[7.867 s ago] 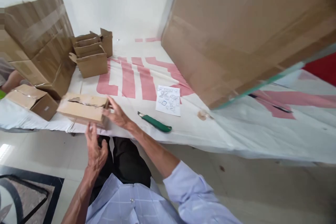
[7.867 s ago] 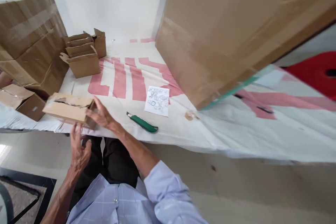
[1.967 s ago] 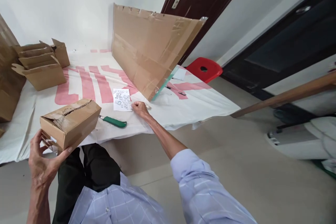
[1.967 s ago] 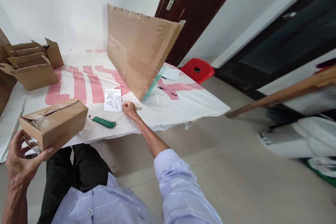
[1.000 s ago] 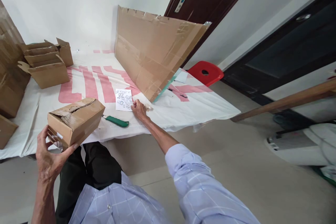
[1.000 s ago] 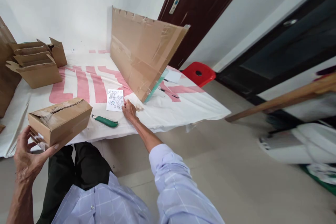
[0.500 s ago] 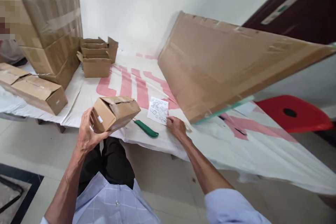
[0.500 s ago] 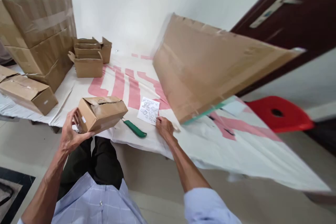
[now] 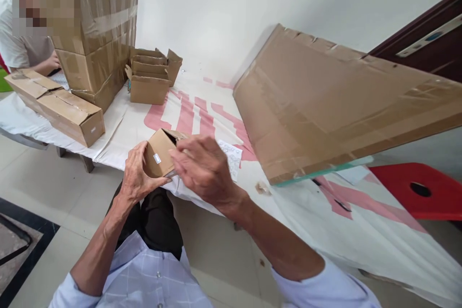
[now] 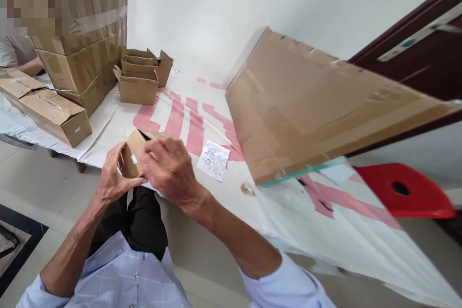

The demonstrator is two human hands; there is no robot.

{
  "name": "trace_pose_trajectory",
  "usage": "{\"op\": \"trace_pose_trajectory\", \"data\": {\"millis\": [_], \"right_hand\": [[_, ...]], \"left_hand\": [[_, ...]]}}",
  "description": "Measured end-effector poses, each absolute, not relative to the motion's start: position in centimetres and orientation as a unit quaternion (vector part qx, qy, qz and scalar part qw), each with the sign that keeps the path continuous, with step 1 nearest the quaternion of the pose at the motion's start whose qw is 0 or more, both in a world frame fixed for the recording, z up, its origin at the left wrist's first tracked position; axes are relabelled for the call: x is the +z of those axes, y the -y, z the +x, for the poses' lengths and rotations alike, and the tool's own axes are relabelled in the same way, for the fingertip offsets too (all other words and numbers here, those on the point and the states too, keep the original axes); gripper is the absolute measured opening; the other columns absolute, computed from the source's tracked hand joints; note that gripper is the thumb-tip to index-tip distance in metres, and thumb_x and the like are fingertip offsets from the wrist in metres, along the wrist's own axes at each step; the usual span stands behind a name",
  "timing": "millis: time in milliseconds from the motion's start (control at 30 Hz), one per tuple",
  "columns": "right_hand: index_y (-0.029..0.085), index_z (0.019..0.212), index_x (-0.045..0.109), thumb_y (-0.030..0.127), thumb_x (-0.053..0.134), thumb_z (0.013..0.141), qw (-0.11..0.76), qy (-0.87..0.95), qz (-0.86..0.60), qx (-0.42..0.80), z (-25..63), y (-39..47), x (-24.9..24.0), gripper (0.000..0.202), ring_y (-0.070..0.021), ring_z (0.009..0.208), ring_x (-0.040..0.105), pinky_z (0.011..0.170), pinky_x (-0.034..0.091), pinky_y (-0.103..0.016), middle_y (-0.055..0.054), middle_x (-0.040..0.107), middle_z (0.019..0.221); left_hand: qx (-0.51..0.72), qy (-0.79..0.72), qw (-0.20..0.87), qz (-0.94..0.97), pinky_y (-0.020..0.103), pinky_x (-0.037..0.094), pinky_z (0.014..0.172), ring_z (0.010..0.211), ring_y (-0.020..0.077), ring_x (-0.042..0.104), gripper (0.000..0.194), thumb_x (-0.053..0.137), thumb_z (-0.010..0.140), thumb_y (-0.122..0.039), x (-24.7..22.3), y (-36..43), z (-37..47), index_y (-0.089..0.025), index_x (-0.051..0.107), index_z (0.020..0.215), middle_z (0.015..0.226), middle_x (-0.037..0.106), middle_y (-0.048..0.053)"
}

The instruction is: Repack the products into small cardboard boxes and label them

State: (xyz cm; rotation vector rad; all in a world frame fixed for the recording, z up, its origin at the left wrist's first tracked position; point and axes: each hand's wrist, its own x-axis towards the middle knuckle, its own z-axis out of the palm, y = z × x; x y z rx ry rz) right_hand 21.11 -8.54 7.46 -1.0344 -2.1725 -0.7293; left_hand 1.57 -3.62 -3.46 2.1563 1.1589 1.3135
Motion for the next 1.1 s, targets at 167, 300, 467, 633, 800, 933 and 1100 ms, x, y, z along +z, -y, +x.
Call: {"op": "trace_pose_trajectory", "data": {"millis": [167, 300, 467, 633, 800, 933, 1100], "right_hand": [[0.018, 0.094, 0.079, 0.010, 0.060, 0.099, 0.178, 0.857, -0.364, -0.319, 18.6, 6.3, 6.8, 0.021, -0.0278, 0.102, 0.055, 0.091, 0.042, -0.042, -0.010, 0.071, 0.094], [0.017, 0.096, 0.079, 0.009, 0.061, 0.097, 0.128, 0.862, -0.387, -0.303, 19.0, 5.6, 6.1, 0.020, -0.0296, 0.104, 0.054, 0.094, 0.040, -0.045, -0.012, 0.071, 0.097], [0.017, 0.087, 0.077, 0.006, 0.060, 0.097, 0.109, 0.865, -0.387, -0.301, 19.0, 5.8, 6.0, 0.023, -0.0276, 0.099, 0.055, 0.093, 0.039, -0.044, -0.011, 0.071, 0.096], [0.019, 0.085, 0.077, 0.008, 0.061, 0.098, 0.106, 0.867, -0.375, -0.311, 19.1, 5.7, 5.9, 0.023, -0.0273, 0.097, 0.055, 0.092, 0.039, -0.043, -0.010, 0.071, 0.092], [0.018, 0.090, 0.079, 0.007, 0.062, 0.097, 0.125, 0.872, -0.360, -0.309, 19.3, 5.6, 5.9, 0.021, -0.0267, 0.097, 0.056, 0.091, 0.039, -0.042, -0.010, 0.070, 0.089], [0.020, 0.089, 0.078, 0.006, 0.061, 0.097, 0.108, 0.867, -0.371, -0.315, 19.2, 5.7, 5.9, 0.024, -0.0273, 0.097, 0.055, 0.090, 0.039, -0.042, -0.010, 0.071, 0.090], [0.020, 0.082, 0.075, 0.006, 0.060, 0.098, 0.105, 0.861, -0.379, -0.323, 19.0, 5.6, 5.8, 0.026, -0.0270, 0.094, 0.054, 0.088, 0.037, -0.042, -0.010, 0.069, 0.088]], "left_hand": [[0.479, -0.421, 0.176, 0.750, 0.057, 0.055, 0.112, 0.140, 0.0422, 0.061, 0.111, 0.099, 0.064, -0.046, -3.6, 4.2, 2.6, -0.021, 0.043, 0.156, 0.151, 0.062, 0.022], [0.467, -0.425, 0.182, 0.753, 0.058, 0.054, 0.112, 0.141, 0.0433, 0.060, 0.113, 0.099, 0.063, -0.047, -3.6, 4.3, 2.7, -0.020, 0.042, 0.156, 0.152, 0.061, 0.023], [0.460, -0.430, 0.194, 0.752, 0.058, 0.054, 0.111, 0.142, 0.0436, 0.059, 0.110, 0.098, 0.065, -0.051, -3.5, 4.5, 2.8, -0.021, 0.043, 0.156, 0.151, 0.061, 0.022], [0.468, -0.433, 0.196, 0.745, 0.059, 0.053, 0.112, 0.141, 0.0439, 0.059, 0.108, 0.098, 0.066, -0.052, -3.3, 4.6, 2.9, -0.022, 0.045, 0.155, 0.150, 0.062, 0.021], [0.464, -0.436, 0.204, 0.743, 0.059, 0.053, 0.112, 0.140, 0.0438, 0.060, 0.106, 0.098, 0.065, -0.050, -3.1, 4.6, 2.9, -0.022, 0.047, 0.154, 0.149, 0.062, 0.021], [0.458, -0.434, 0.210, 0.747, 0.060, 0.052, 0.112, 0.141, 0.0444, 0.059, 0.107, 0.098, 0.064, -0.049, -3.0, 4.6, 2.9, -0.021, 0.046, 0.153, 0.149, 0.062, 0.022], [0.460, -0.434, 0.205, 0.747, 0.059, 0.052, 0.114, 0.143, 0.0440, 0.058, 0.107, 0.098, 0.064, -0.046, -3.0, 4.7, 2.9, -0.023, 0.045, 0.154, 0.151, 0.061, 0.021]]}}
